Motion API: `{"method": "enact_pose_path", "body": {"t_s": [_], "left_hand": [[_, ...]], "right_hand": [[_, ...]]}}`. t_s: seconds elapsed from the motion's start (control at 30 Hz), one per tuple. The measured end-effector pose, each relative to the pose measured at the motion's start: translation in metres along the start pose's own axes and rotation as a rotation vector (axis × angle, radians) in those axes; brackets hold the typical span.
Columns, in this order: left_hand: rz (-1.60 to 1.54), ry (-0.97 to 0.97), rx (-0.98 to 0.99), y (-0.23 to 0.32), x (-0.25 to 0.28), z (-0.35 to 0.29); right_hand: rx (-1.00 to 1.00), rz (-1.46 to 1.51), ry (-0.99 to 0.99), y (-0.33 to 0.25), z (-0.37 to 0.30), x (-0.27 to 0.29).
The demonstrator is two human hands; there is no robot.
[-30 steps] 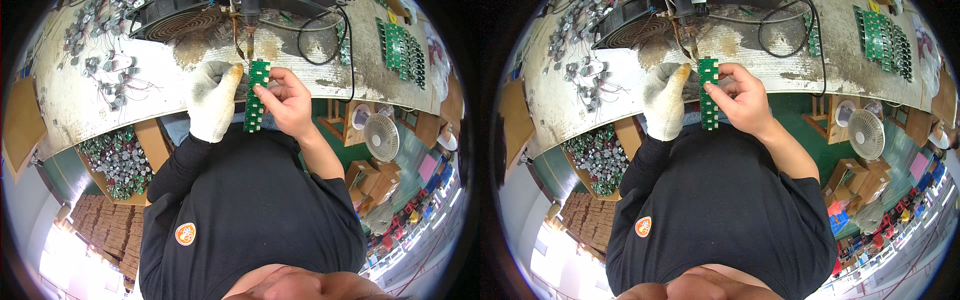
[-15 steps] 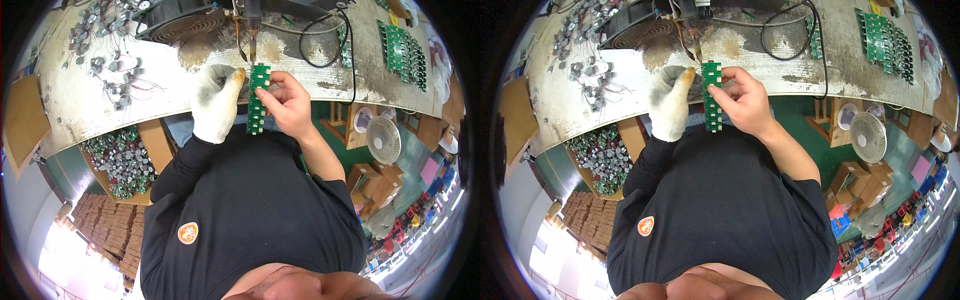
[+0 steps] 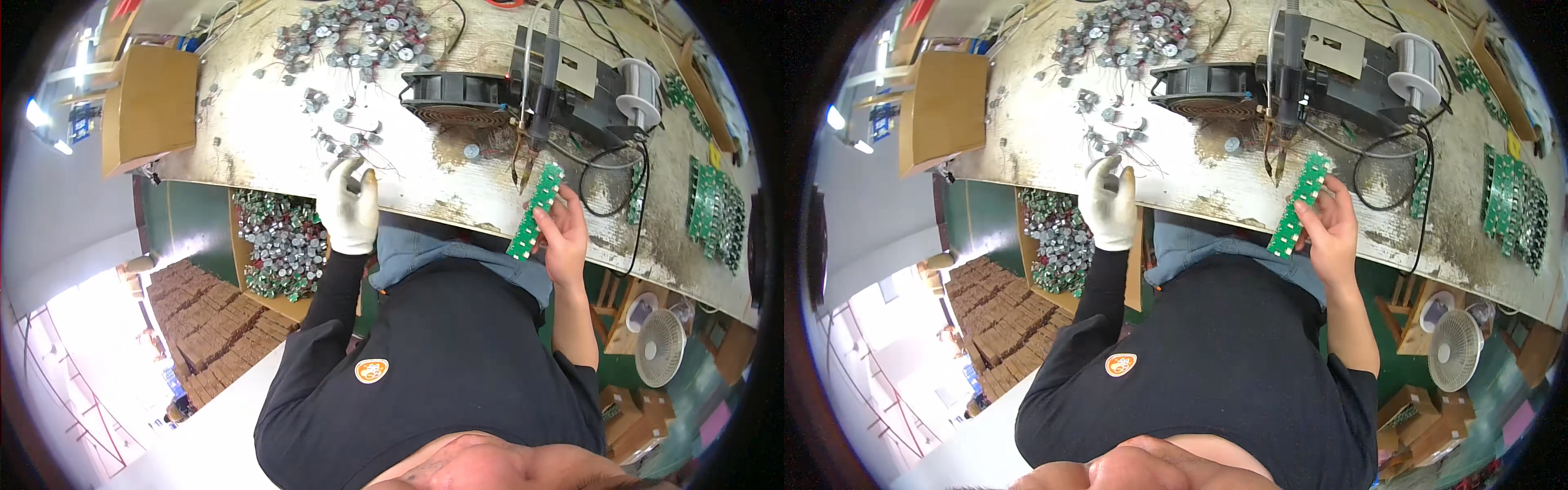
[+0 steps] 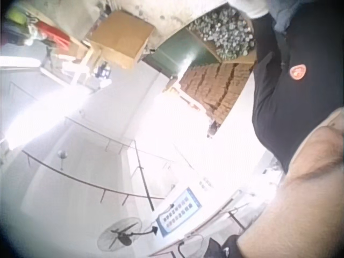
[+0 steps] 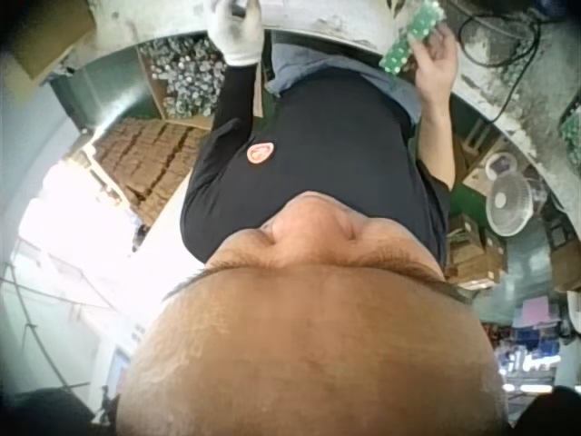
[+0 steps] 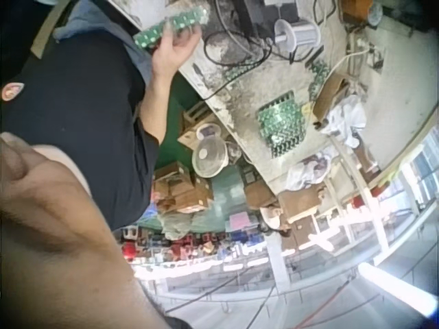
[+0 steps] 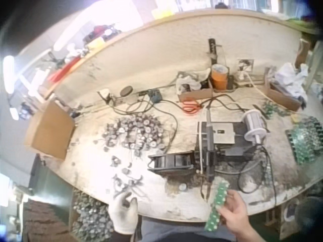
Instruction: Soldering electronic components onto small green printed circuit boards at an assembly workbench.
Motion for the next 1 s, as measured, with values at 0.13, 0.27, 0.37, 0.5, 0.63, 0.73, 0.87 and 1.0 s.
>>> {"method": "enact_pose_path", "body": {"t_s": [0.13, 0.27, 0.37, 0.5, 0.63, 0.73, 0.87, 1.0], "left_hand": [[0.305, -0.236, -0.323, 0.007, 0.001, 0.028], [0.359, -0.450, -0.475, 0.001, -0.013, 0.039], [0.319, -0.506, -0.488, 0.002, -0.016, 0.038], [0.076, -0.473, -0.329, 0.008, -0.020, 0.031], [-0.159, -0.528, -0.204, 0.026, -0.035, 0.012], [-0.183, -0.597, -0.173, 0.043, -0.047, 0.000], [-0.271, -0.607, -0.168, 0.060, -0.061, -0.012], [-0.496, -0.753, 0.184, 0.069, -0.070, -0.023]], "right_hand": [[0.006, 0.020, -0.040, -0.001, 0.003, -0.002], [-0.020, 0.033, -0.095, -0.002, 0.004, -0.003], [-0.035, 0.027, -0.093, -0.002, 0.004, -0.002], [-0.032, 0.038, -0.081, -0.002, 0.002, -0.003], [-0.025, 0.048, -0.101, -0.002, 0.001, -0.005], [-0.030, 0.034, -0.101, -0.004, -0.001, -0.006], [-0.022, 0.014, -0.117, 0.004, -0.002, -0.008], [-0.011, -0.007, -0.105, 0.004, -0.008, -0.013]]}}
Point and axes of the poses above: each hand's wrist, its own z-axis towards the middle knuckle, its own x-axis out of the back of the hand, y = z × x, the point moved 4 cm from there along z, towards the middle knuckle, and after that the axes turned 3 degrees about -y, right-handed, at the moved point
